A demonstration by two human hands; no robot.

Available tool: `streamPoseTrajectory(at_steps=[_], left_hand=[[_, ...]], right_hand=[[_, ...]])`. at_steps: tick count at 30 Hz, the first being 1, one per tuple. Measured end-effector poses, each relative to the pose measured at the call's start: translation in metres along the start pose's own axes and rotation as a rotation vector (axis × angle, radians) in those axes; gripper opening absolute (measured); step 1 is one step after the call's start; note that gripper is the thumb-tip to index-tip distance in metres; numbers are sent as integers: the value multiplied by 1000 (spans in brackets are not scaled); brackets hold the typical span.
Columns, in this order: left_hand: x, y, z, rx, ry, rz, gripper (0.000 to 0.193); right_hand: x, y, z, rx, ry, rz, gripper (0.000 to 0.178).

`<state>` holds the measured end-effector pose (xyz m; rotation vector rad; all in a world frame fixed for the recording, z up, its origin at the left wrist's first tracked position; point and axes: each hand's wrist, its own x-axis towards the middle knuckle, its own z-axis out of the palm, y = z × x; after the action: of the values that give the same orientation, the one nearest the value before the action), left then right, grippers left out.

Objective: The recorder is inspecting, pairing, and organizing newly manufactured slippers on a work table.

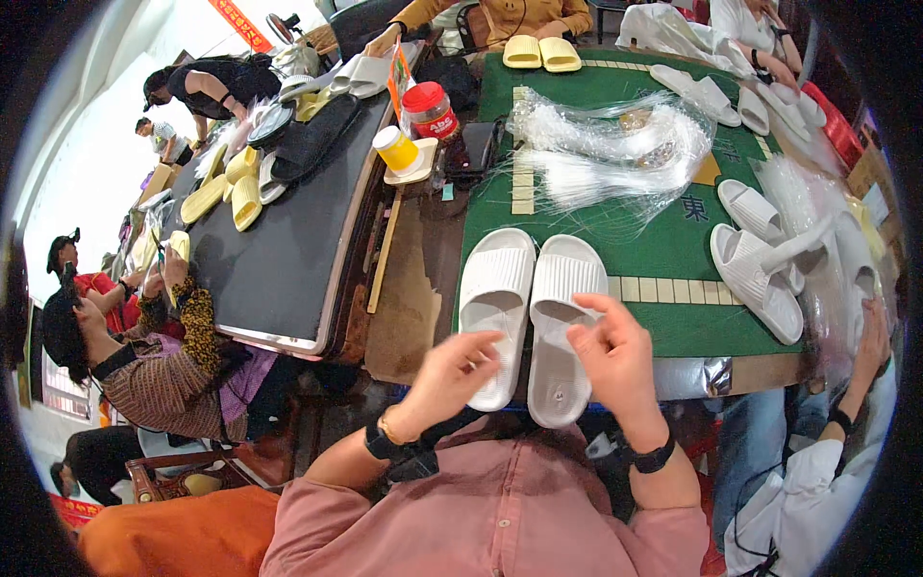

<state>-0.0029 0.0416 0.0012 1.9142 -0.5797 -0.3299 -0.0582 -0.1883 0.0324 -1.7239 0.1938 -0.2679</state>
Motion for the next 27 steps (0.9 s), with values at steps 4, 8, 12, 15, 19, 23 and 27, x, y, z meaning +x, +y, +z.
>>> streamPoseTrajectory(at_steps=[4, 8, 12, 15, 19, 23, 27], left_hand=[[-1, 12, 42, -264, -301, -89, 23], [-6, 10, 57, -351, -186, 108, 17], [-8, 13, 43, -337, -216, 32, 17], [-3, 19, 29, -620, -137, -270, 16], [10, 15, 0, -694, 61, -201, 20], [11, 10, -34, -747, 187, -189, 23], [9, 10, -52, -612, 168, -254, 24]], right_hand=[[-18, -17, 36, 170, -163, -126, 24], [-22, -21, 45, 216, -267, -123, 24], [-11, -23, 46, 164, -253, -214, 45], [-8, -17, 43, -148, 61, -408, 48], [-28, 5, 25, -358, -396, -66, 22], [-37, 28, 12, -701, -278, -95, 16], [-45, 27, 3, -668, -62, -264, 10]])
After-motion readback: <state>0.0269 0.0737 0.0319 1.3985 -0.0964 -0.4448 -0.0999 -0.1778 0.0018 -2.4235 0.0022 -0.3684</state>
